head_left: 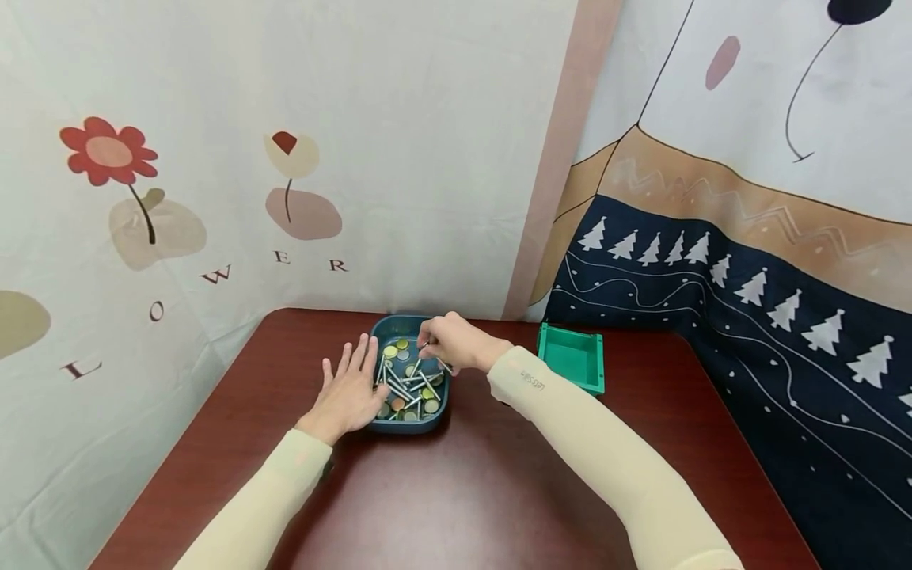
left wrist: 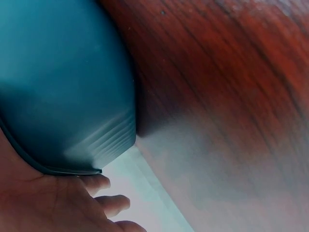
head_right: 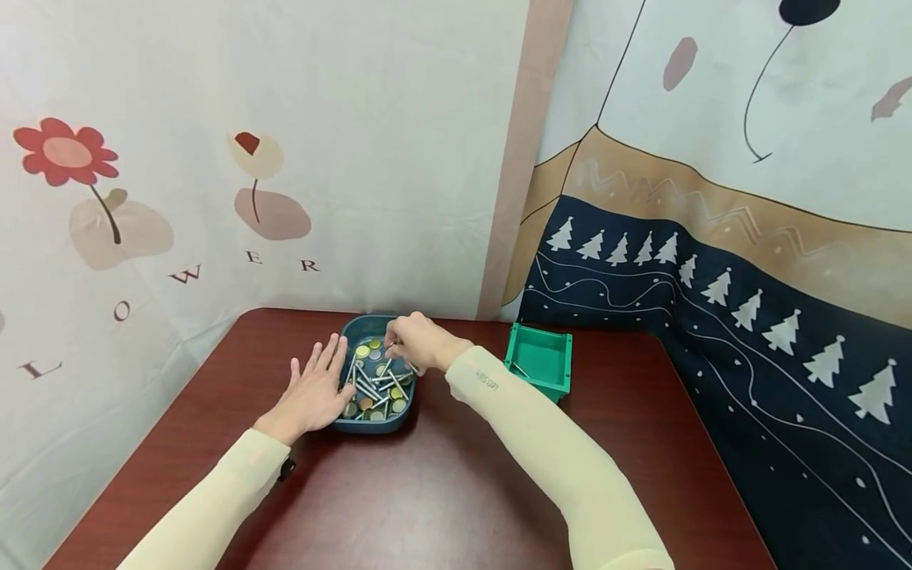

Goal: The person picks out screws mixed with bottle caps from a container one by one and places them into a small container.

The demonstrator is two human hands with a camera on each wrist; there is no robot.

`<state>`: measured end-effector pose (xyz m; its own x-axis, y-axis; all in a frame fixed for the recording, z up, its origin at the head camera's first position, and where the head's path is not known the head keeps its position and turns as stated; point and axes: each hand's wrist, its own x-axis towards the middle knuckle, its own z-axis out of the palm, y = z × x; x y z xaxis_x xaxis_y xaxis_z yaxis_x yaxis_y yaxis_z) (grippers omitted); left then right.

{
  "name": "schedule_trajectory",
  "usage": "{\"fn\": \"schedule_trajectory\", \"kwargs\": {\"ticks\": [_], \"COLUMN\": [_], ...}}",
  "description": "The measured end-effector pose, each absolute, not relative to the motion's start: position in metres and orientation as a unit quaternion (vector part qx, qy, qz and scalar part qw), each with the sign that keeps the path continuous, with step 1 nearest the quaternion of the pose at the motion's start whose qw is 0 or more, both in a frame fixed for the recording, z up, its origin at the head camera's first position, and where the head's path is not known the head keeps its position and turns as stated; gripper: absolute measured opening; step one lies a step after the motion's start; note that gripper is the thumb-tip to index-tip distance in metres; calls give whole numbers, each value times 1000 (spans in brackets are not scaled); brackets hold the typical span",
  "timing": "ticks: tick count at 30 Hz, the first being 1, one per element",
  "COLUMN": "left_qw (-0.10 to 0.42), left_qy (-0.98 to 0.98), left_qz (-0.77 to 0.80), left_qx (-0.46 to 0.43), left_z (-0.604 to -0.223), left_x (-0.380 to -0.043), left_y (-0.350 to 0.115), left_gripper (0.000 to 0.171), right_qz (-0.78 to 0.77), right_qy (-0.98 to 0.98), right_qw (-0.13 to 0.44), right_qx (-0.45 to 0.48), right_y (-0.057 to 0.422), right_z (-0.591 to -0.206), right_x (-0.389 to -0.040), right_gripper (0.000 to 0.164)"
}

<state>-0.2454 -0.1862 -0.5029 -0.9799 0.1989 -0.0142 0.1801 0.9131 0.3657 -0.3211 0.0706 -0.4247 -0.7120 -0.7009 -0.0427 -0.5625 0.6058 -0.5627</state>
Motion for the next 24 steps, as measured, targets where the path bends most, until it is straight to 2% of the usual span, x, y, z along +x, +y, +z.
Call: {"fn": "schedule_trajectory", "kwargs": {"ticks": [11, 18, 24], "left_qw": [39, 21, 30], "left_qy": [977, 977, 976], "left_qz": [189, 189, 189], "left_qx": [93, 95, 99], "left_z": [-508, -502, -500], "left_x": [-240, -241, -244], "left_y": [-184, -189, -187], "left_gripper": [92, 91, 92], "right_qz": [-279, -279, -286], "right_qy": [894, 895, 900], "right_qw": [147, 142, 140], "right_qx": [-319, -319, -299], "right_y": [99, 114, 135], "right_z": [-418, -413, -411], "right_x": [-319, -317, -319], "right_gripper": [19, 21, 20]}}
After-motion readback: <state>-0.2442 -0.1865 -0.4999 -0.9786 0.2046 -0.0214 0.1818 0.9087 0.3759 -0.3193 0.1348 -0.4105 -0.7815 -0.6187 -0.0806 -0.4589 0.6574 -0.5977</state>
